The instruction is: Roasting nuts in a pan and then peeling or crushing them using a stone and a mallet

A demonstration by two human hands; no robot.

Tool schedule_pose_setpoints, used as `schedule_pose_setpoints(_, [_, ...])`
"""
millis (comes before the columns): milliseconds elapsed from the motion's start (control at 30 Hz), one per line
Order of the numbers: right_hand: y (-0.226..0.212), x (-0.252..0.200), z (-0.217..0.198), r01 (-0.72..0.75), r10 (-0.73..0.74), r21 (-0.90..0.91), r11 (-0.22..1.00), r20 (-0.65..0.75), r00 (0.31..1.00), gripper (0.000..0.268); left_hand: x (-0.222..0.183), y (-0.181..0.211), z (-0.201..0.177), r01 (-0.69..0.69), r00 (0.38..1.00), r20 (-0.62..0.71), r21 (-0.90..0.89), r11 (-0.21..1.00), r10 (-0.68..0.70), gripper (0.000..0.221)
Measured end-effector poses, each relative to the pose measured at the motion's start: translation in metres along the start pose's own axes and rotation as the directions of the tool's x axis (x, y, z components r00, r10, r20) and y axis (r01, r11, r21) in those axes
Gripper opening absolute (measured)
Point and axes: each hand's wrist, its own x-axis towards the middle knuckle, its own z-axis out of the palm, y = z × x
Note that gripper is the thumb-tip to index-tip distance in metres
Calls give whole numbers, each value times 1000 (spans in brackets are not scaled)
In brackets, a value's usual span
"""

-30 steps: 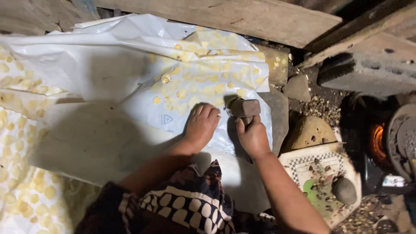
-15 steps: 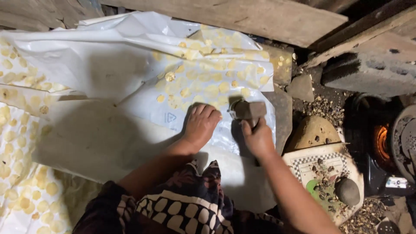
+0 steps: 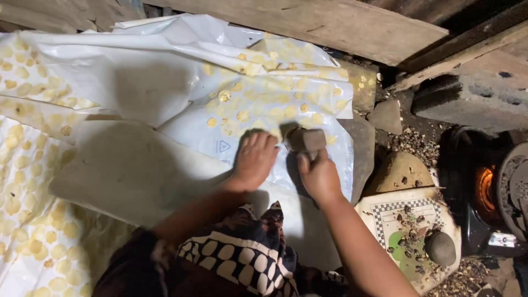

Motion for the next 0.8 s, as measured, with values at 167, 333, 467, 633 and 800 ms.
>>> schedule_pose_setpoints(167, [-5,8,3,-247,317,-228,942,359,878,52,-26,-17,-10,-6,999,40,-92,996,9,18])
schedule_pose_setpoints(333, [-17,43,-29,-264,329,-221,939,350,877,42,-27,-21,-20,-47,997,55,-153,987,56,15])
schedule_pose_setpoints(467, [-20,14,-7,-170,196,-131,977,220,956,41,-28,-25,-18,-88,996,-14,-94,992,87,11])
schedule_pose_setpoints(633, [4,30,19,-212,317,-286,934,395,862,54,-38,-26,5,-113,993,-47,-124,986,108,16])
schedule_pose_setpoints(800, [-25,31,-8,-149,238,-242,959,396,887,52,-33,-31,0,-50,996,-82,-182,982,35,5])
